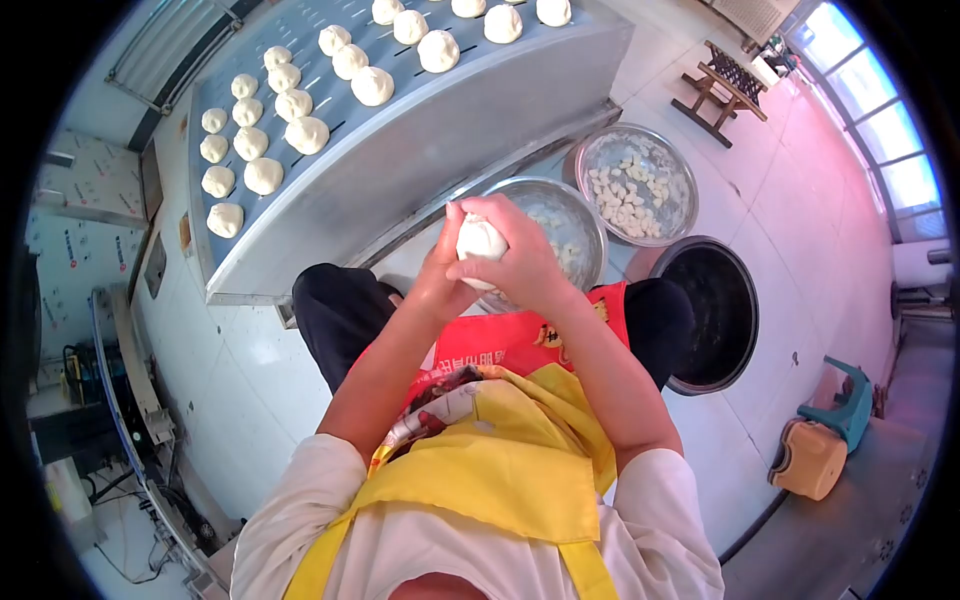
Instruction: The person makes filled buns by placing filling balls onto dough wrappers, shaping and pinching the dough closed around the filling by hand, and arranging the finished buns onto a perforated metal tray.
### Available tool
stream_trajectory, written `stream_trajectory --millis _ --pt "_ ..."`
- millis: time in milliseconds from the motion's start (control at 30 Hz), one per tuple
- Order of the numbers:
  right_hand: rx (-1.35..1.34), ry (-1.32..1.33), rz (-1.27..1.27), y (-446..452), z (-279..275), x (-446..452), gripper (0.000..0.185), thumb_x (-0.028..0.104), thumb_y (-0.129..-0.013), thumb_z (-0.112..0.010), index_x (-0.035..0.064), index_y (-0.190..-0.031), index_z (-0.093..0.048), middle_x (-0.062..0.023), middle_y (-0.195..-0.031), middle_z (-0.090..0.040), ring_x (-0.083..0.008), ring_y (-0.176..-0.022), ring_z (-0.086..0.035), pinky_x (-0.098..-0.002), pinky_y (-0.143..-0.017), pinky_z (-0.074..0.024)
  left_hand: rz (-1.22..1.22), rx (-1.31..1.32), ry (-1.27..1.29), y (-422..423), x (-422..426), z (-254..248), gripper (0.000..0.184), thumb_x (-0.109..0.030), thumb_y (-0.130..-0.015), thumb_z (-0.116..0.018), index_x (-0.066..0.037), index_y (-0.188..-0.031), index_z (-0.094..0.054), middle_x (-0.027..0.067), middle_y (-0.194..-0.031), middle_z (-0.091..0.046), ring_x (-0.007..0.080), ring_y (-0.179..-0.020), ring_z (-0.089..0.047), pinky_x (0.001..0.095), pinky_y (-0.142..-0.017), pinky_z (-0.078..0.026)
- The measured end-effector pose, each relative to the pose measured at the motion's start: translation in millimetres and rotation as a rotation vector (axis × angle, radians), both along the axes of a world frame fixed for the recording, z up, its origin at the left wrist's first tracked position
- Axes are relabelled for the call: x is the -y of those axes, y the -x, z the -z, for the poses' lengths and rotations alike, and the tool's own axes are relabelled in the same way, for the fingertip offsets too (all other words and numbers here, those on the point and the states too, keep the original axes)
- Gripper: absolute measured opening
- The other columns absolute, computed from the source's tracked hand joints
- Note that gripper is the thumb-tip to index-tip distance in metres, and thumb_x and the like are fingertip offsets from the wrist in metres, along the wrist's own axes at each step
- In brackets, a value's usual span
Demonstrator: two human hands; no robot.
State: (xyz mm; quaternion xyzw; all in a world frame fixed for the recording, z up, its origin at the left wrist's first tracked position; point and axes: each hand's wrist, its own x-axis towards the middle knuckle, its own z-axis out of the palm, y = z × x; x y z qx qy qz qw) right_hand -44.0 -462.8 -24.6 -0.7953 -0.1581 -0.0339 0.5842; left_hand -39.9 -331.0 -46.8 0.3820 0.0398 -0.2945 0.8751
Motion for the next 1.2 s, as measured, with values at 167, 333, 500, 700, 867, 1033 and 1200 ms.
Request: stream_trajectory --millis 167,333,500,700,867,1033,1200 --pt "0.049 -0.058 0.053 1 -1 -7 0.066 0.030 -0.064 -0.081 0.0076 -0.120 -0.053 -0.0095 -0.111 -0.057 -0.0266 -0.104 -0.056 -0.0342 -0.088 -0.0445 -0.182 0.026 0.083 -1 8 8 0.062 -0.065 -0.091 -0.036 -0.013 -0.121 -0.050 0.0056 -0.111 -0.060 0.0208 -0.103 -0.060 0.0370 -0.085 -0.050" --pt "-0.033 0.018 0.086 -5 8 -8 0.070 0.027 -0.061 -0.083 0.0078 -0.121 -0.052 -0.0096 -0.111 -0.058 -0.0253 -0.101 -0.057 -0.0344 -0.088 -0.0452 -0.100 0.023 0.048 -7 1 14 0.066 -0.067 -0.091 -0.032 -0.012 -0.121 -0.050 0.0059 -0.112 -0.060 0.0204 -0.105 -0.060 0.0373 -0.086 -0.050" --pt "-0.141 -0.113 -0.078 -35 19 3 0.070 0.027 -0.059 -0.084 0.0069 -0.118 -0.052 -0.0106 -0.107 -0.059 -0.0278 -0.097 -0.058 -0.0354 -0.085 -0.0465 0.147 -0.175 -0.023 -37 -10 18 0.074 -0.073 -0.088 -0.028 -0.011 -0.122 -0.051 0.0060 -0.114 -0.060 0.0201 -0.105 -0.060 0.0385 -0.085 -0.051" --pt "-0.144 0.042 0.194 -80 104 -7 0.062 0.028 -0.064 -0.083 0.0060 -0.114 -0.055 -0.0091 -0.103 -0.060 -0.0229 -0.094 -0.060 -0.0337 -0.083 -0.0471 0.005 -0.251 0.056 -89 -2 108 0.059 -0.059 -0.093 -0.042 -0.008 -0.121 -0.052 0.0065 -0.113 -0.061 0.0197 -0.104 -0.060 0.0371 -0.085 -0.052" --pt "-0.455 -0.120 0.070 -81 135 -8 0.059 0.024 -0.065 -0.082 0.0035 -0.113 -0.055 -0.0094 -0.103 -0.058 -0.0223 -0.095 -0.057 -0.0329 -0.085 -0.0452 0.119 -0.675 -0.039 -85 -24 116 0.049 -0.045 -0.096 -0.048 -0.004 -0.123 -0.051 0.0088 -0.118 -0.058 0.0194 -0.108 -0.058 0.0339 -0.093 -0.047" --pt "-0.630 0.026 0.130 -88 145 -27 0.065 0.019 -0.066 -0.080 0.0031 -0.121 -0.050 -0.0139 -0.109 -0.055 -0.0261 -0.098 -0.056 -0.0347 -0.086 -0.0448 -0.120 -0.876 -0.056 -91 -21 123 0.049 -0.048 -0.099 -0.038 -0.007 -0.124 -0.048 0.0082 -0.115 -0.058 0.0199 -0.106 -0.058 0.0354 -0.093 -0.048" --pt "-0.559 0.149 -0.085 -111 125 -8 0.068 0.023 -0.063 -0.083 0.0032 -0.121 -0.051 -0.0175 -0.109 -0.056 -0.0370 -0.102 -0.055 -0.0427 -0.087 -0.0462 -0.109 -0.993 0.009 -91 -7 134 0.052 -0.055 -0.094 -0.043 -0.010 -0.119 -0.053 0.0057 -0.108 -0.061 0.0179 -0.094 -0.064 0.0323 -0.076 -0.055"
